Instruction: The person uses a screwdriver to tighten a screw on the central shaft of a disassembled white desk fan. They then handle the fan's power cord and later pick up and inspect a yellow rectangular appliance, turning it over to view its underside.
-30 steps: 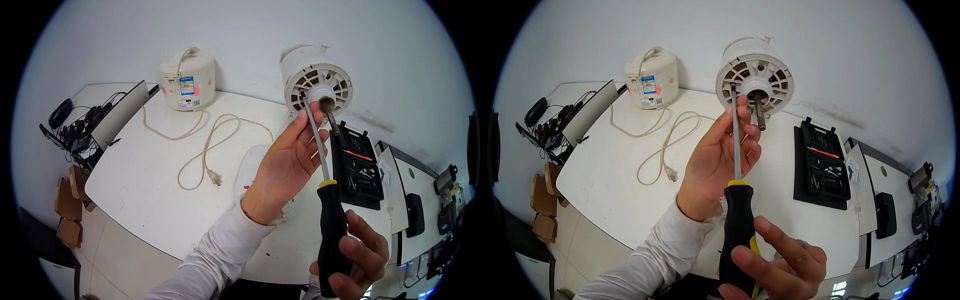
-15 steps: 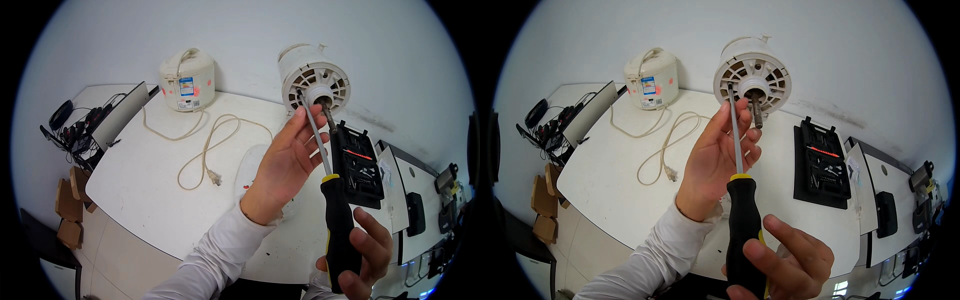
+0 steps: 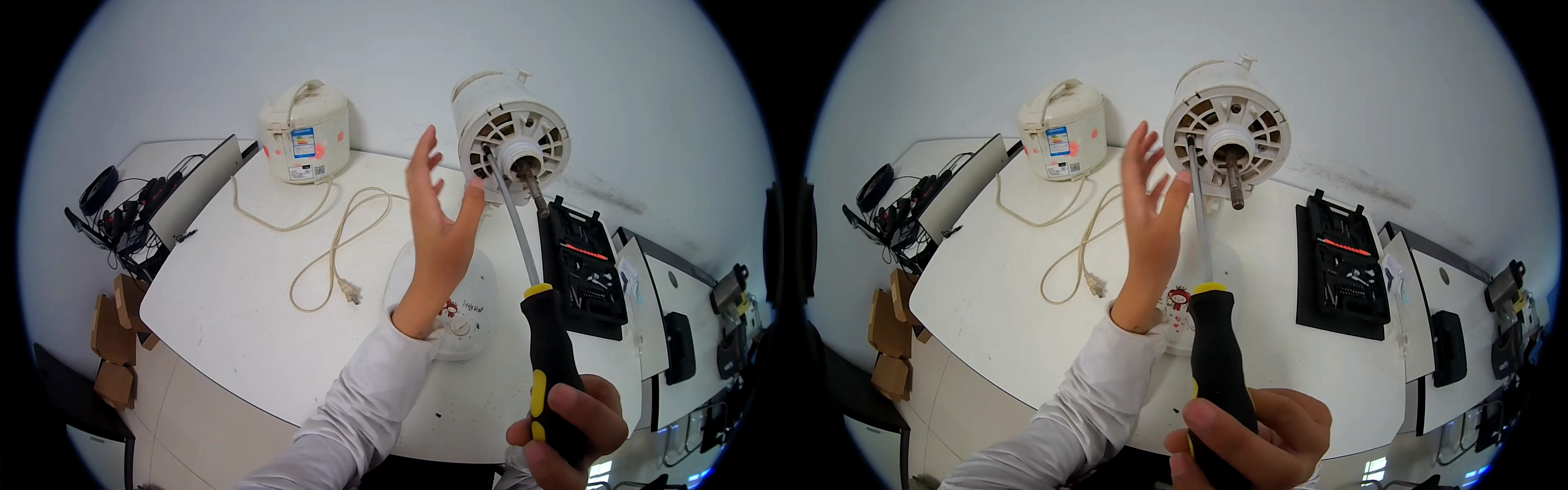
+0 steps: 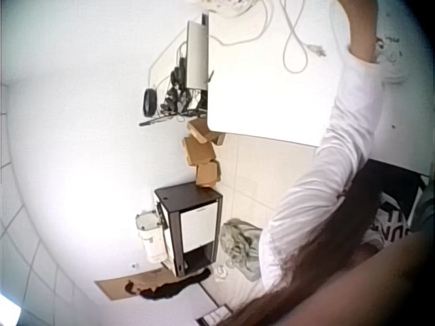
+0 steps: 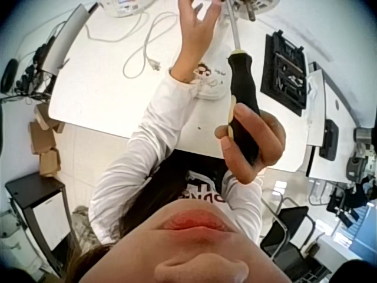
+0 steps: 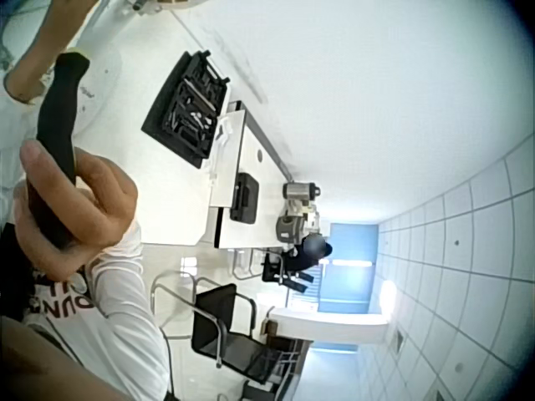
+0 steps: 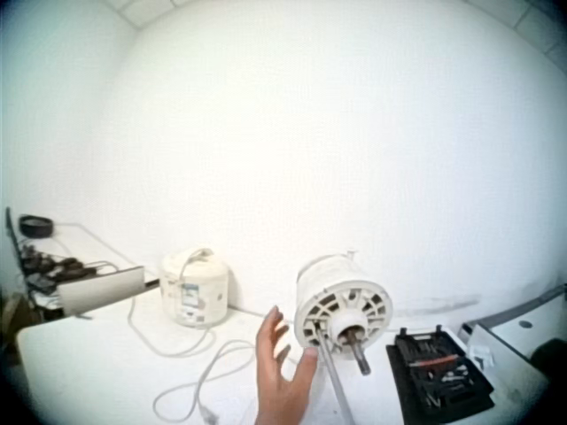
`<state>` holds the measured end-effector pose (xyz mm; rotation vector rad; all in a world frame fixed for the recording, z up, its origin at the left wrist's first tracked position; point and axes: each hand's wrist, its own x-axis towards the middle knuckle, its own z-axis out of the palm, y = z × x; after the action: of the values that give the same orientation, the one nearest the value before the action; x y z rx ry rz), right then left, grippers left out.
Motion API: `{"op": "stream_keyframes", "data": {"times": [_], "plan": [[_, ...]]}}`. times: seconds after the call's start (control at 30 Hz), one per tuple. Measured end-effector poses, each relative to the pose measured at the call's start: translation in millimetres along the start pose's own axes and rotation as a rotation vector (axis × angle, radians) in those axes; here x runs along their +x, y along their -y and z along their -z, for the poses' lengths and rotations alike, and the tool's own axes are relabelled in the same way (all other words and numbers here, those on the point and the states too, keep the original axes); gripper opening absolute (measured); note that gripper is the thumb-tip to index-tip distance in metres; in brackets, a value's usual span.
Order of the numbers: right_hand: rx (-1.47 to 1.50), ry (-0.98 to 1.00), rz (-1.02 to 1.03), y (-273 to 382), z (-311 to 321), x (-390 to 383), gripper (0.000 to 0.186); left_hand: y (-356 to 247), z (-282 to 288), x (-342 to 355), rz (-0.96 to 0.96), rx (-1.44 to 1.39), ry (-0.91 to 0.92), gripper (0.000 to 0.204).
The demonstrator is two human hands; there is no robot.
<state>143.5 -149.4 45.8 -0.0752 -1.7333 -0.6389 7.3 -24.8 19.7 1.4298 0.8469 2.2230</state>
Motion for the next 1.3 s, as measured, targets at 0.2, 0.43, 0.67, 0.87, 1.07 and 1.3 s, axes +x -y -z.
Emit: {"op": "stream_keyframes", "data": {"times": [0.2,0.43,0.67,0.87,1.07,1.3], "plan": [[-0.017,0.073,-0.081,15.9,10.8,10.6,0.032,30.5,-21.4,-3.7,-0.056,-0.089,0.226,0.069],[-0.191,0.260,-0.402,12.5,44.4,12.2,0.019,67.1,-12.6,-3.4,0.305,-0.041,0.164,0.062],[-0.213,0.024,-0.177,8.7,20.2,8.2,0.012,61.2,-3.7,-1.5,0.311,0.005,0.165,0.058],[0.114,0.291,-0.566,32.9,19.2,-6.8,0.033,64.9,3.3,-1.2,0.326,0.030,0.149,0.055],[-0.127,-0.096,-0.199,16.2,-15.1,-5.0,0.008,63.6,7.5,-0.9,0.320,0.057,0.128,0.052],[-0.223,0.041,-0.245,14.6,6.2,-2.7,0.028,56.0,12.4,-7.7,0.321,0.070,0.126,0.048]]}}
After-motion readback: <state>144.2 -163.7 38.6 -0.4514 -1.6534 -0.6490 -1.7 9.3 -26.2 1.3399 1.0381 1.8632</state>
